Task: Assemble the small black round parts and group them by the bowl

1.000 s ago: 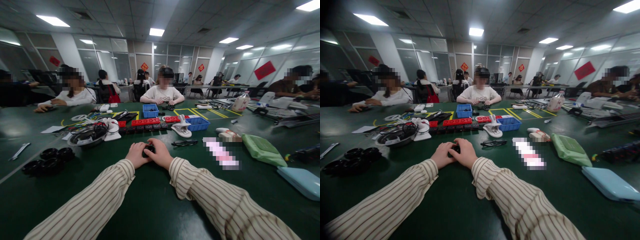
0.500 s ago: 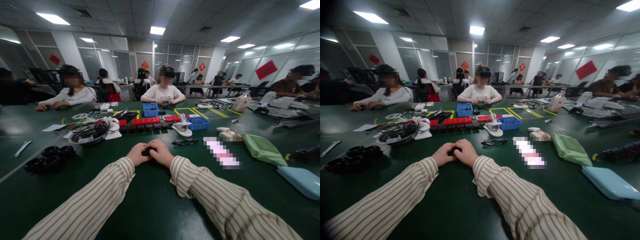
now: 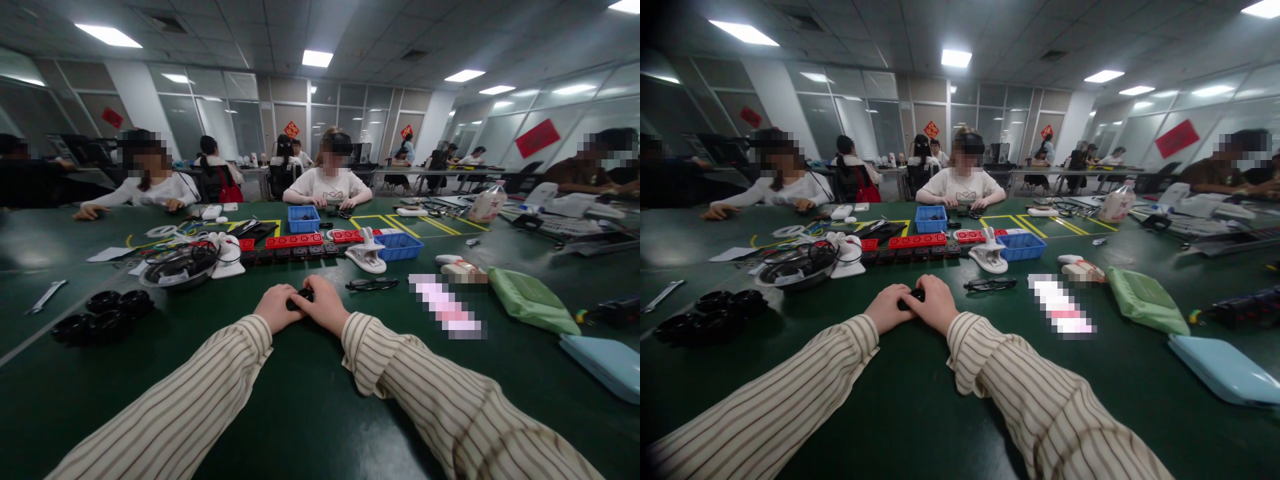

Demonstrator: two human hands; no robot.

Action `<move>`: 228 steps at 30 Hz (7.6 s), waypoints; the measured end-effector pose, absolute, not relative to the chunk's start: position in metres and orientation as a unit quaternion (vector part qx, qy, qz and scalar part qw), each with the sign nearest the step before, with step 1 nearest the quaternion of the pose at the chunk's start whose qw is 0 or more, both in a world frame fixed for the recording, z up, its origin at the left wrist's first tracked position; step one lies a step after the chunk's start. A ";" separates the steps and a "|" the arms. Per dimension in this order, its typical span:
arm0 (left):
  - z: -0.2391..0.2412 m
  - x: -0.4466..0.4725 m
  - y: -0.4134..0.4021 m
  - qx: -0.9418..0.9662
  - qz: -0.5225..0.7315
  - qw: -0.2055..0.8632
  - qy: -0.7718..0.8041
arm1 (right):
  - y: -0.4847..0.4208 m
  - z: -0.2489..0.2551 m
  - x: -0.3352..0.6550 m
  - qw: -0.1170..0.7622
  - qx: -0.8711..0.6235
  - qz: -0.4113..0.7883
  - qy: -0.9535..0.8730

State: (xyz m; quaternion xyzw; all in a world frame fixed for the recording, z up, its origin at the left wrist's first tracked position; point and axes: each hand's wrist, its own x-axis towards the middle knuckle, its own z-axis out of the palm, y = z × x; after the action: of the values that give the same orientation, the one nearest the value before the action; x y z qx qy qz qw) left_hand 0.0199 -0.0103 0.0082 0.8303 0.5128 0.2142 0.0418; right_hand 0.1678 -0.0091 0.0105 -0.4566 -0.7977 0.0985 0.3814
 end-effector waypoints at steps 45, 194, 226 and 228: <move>0.010 0.027 -0.018 0.807 0.218 -0.012 0.549 | -0.013 0.014 0.168 0.376 -0.491 0.090 -0.780; 0.002 0.009 -0.003 0.861 0.229 0.114 0.439 | -0.022 0.020 0.170 0.380 -0.347 0.088 -0.853; 0.013 0.019 -0.016 0.851 0.198 0.026 0.485 | -0.018 0.015 0.169 0.391 -0.452 0.060 -0.800; 0.014 0.021 -0.018 0.854 0.184 -0.004 0.486 | -0.018 0.014 0.168 0.377 -0.458 0.044 -0.804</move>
State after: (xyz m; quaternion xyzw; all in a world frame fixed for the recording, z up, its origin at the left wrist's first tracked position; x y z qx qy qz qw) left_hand 0.0212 -0.0176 0.0142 0.8544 0.4860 0.1840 -0.0040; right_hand 0.1678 -0.0178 0.0145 -0.4585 -0.8037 0.0445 0.3766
